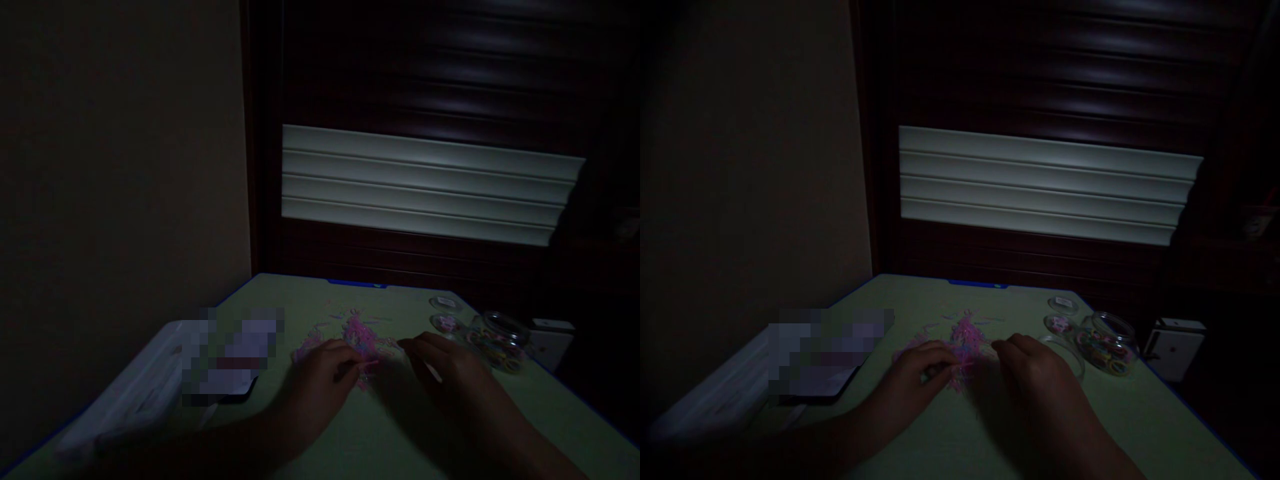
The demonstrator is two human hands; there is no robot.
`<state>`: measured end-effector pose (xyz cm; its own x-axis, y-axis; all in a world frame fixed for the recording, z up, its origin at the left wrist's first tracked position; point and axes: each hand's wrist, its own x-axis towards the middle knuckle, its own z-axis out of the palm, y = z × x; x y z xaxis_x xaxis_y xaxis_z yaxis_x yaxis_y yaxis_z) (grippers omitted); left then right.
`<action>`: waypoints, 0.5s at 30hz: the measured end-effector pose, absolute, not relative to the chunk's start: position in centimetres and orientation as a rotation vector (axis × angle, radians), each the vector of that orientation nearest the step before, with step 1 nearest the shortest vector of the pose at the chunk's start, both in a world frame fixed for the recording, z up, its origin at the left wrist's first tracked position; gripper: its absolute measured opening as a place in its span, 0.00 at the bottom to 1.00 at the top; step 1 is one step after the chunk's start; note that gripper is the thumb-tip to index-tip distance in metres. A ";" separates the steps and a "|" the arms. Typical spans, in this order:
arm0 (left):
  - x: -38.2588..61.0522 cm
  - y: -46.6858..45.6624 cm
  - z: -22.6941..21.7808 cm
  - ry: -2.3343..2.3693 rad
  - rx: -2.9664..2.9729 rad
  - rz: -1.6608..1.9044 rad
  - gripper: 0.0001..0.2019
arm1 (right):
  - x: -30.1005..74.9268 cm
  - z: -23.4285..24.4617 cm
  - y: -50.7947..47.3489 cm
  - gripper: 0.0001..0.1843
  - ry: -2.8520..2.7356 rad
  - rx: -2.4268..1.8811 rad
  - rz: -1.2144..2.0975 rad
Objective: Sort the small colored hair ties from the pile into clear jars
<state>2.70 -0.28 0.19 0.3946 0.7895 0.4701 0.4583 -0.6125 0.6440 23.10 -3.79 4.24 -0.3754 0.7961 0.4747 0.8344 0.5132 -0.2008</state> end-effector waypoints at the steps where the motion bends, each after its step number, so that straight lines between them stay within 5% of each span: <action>1: 2.7 -0.2 0.2 1.074 2.228 1.082 0.07 | 23.1 4.2 -3.8 0.19 -2.241 -1.331 -0.098; 15: 3.1 -0.5 0.2 1.017 2.220 1.122 0.05 | 22.1 4.1 -4.4 0.10 -2.364 -1.322 -0.021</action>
